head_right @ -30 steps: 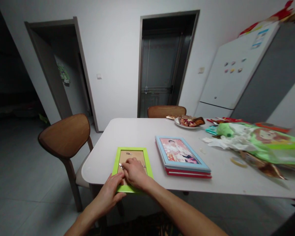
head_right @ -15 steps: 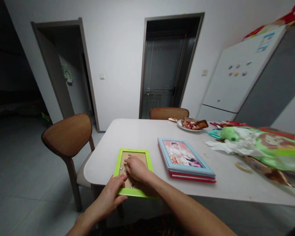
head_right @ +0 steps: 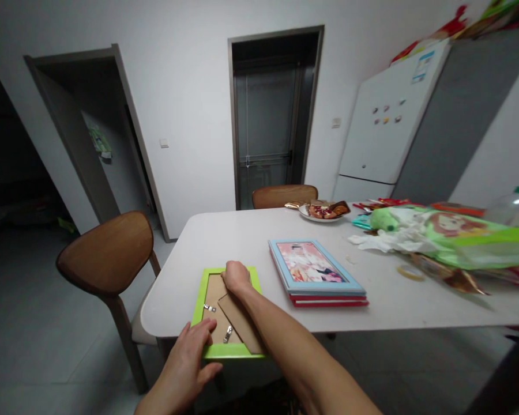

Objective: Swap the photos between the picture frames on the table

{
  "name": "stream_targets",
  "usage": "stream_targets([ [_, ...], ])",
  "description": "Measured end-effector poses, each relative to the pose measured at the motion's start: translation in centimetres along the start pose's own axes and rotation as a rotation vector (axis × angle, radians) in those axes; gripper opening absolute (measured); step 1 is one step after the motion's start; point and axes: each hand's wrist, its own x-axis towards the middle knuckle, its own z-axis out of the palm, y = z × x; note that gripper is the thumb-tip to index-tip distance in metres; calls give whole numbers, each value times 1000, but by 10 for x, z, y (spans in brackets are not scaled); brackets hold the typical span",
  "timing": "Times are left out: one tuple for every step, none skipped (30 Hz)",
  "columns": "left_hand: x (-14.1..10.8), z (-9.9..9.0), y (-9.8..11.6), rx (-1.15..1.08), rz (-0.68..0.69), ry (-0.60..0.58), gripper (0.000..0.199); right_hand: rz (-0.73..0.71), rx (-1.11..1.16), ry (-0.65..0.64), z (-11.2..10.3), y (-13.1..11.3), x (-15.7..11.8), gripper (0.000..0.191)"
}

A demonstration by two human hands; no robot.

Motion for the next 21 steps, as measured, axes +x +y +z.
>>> stream_targets([
  [2,2,4,45,0,-8,57,-4,38,12,-3,-2,-3,20],
  [5,6,8,88,9,-19,56,-14,83,23,-7,-3,-6,20],
  [8,11,12,123,29,-31,54,-28,134,31,-12,-3,-9,21],
  [12,16,14,150,55,-39,51,-44,190,36,-18,-3,-12,21],
  [17,22,15,165,82,-38,50,-61,250,42,-26,-1,-16,21],
  [21,26,15,165,107,-29,50,-76,311,50,-35,3,-19,20],
  [24,28,13,148,129,-6,50,-85,374,63,-45,7,-22,20],
  [27,27,9,111,149,25,50,-84,437,82,-56,13,-26,20],
  [30,23,6,55,164,64,48,-70,500,105,-67,20,-31,21],
  [33,17,3,-23,179,113,45,-45,564,130,-76,26,-37,24],
  [36,8,1,-121,182,161,40,-10,627,152,-82,31,-44,28],
  [38,-3,2,-228,140,207,33,30,688,163,-86,34,-53,31],
  [41,-14,5,-344,69,254,24,68,743,159,-86,35,-62,33],
  [45,-24,11,-476,-1,321,18,101,784,143,-83,33,-73,35],
  [48,-33,20,-633,-56,396,17,127,843,102,-77,29,-83,35],
  [52,-40,30,-800,-126,451,21,144,891,48,-69,23,-93,36],
  [55,-45,42,-954,-181,495,26,154,960,-16,-60,16,-101,38],
  [59,-48,54,-1079,-221,521,29,163,1166,-133,-53,9,-107,39],
  [63,-50,66,-1162,-242,544,31,169,1349,-187,-49,4,-110,38],
  [66,-52,77,-1201,-235,572,32,179,1477,-166,-49,1,-110,39],
  [71,-53,87,-1204,-205,601,32,184,1565,-94,-53,2,-107,42],
])
